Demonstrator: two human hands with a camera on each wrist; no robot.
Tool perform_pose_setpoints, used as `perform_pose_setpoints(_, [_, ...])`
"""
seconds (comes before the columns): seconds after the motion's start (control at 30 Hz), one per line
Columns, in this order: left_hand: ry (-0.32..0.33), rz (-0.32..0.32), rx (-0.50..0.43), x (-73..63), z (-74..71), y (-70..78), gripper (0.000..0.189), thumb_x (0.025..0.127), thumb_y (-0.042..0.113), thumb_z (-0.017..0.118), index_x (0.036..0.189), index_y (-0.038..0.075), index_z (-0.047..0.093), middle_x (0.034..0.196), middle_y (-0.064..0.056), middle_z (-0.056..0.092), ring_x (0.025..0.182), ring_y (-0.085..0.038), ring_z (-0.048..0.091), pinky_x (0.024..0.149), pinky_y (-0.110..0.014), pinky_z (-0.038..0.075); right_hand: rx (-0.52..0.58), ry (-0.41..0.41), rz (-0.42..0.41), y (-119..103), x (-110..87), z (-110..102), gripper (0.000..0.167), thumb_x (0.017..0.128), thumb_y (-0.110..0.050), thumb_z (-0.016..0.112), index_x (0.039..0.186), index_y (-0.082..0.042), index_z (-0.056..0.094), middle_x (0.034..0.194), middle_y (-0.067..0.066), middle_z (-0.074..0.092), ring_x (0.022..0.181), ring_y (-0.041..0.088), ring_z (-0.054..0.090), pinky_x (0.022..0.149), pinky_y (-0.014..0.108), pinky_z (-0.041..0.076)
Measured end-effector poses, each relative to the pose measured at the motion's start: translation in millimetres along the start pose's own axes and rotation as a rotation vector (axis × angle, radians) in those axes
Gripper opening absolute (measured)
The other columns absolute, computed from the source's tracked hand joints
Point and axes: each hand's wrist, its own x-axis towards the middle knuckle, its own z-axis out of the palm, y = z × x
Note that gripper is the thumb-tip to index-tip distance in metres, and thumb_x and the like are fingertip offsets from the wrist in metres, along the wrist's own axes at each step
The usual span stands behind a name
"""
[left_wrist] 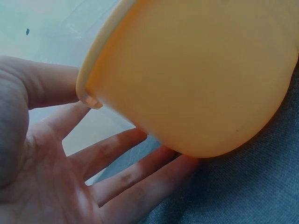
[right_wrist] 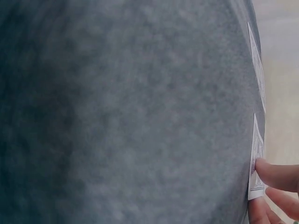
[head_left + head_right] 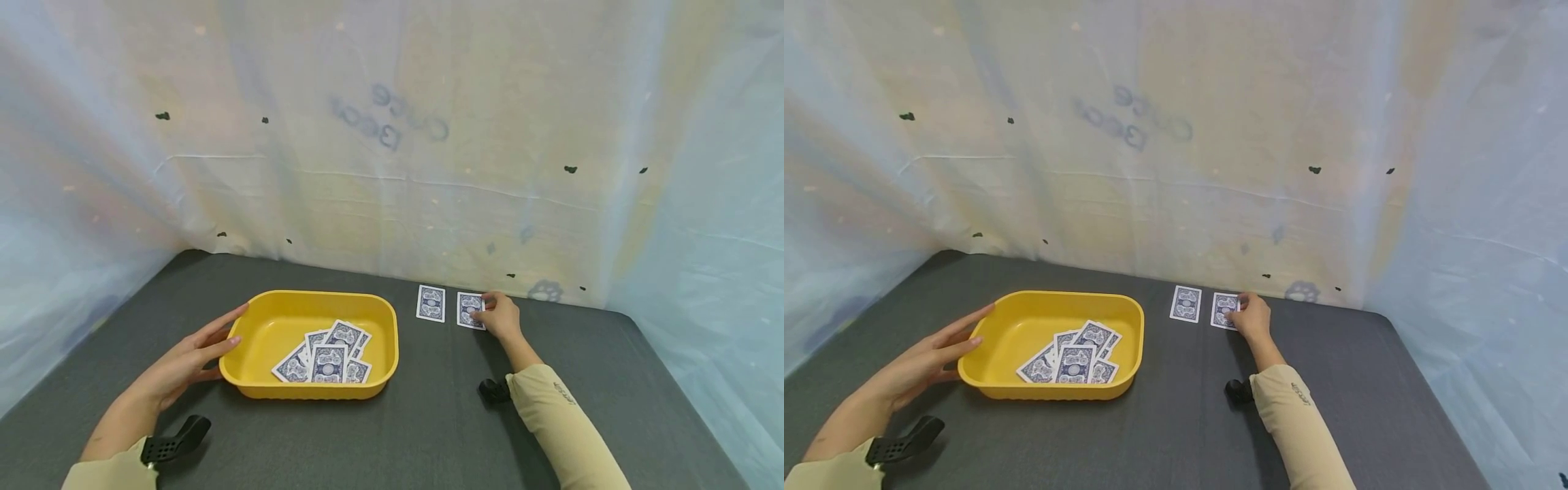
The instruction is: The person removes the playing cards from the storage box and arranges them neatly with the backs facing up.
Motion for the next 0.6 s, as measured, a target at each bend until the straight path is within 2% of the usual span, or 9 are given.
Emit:
perform_pose_setpoints(0.27, [0.000,-0.001,0.010,-0.1,-0.2,-0.4,0.073,0.100,0.038,0.048,0.155,0.029,0.002,0.159,-0.023,-0.004,0.141,-0.050,0.013,0.095,-0.065,0.041,-0.023,0.065,-0.010,-4.9,-2.3,2.1,0.047,0.082,-0.012,0.073,0.122,0.007,0.057,0.114,0.028,0.061,0.106,0.041,0.056,0.087,0.051,0.048])
perform_pose_setpoints(0.47, [0.006,-0.019,0.001,0.5,0.5,0.1,0.074,0.100,0.039,0.049,0.155,0.029,0.002,0.159,-0.023,-0.004,0.141,-0.050,0.013,0.096,-0.065,0.041,0.056,0.040,-0.001,-20.3,-5.9,3.3,0.044,0.086,-0.016,0.069,0.125,0.003,0.057,0.120,0.026,0.058,0.112,0.039,0.055,0.090,0.049,0.048])
perform_pose_setpoints(0.6, [-0.001,-0.002,-0.001,0.5,0.5,-0.5,0.073,0.101,0.037,0.048,0.155,0.029,0.002,0.159,-0.023,-0.005,0.141,-0.050,0.013,0.095,-0.064,0.042,0.111,0.021,0.005,-31.1,-7.9,4.5,0.045,0.087,-0.019,0.070,0.126,0.000,0.057,0.124,0.025,0.058,0.115,0.038,0.054,0.092,0.048,0.048])
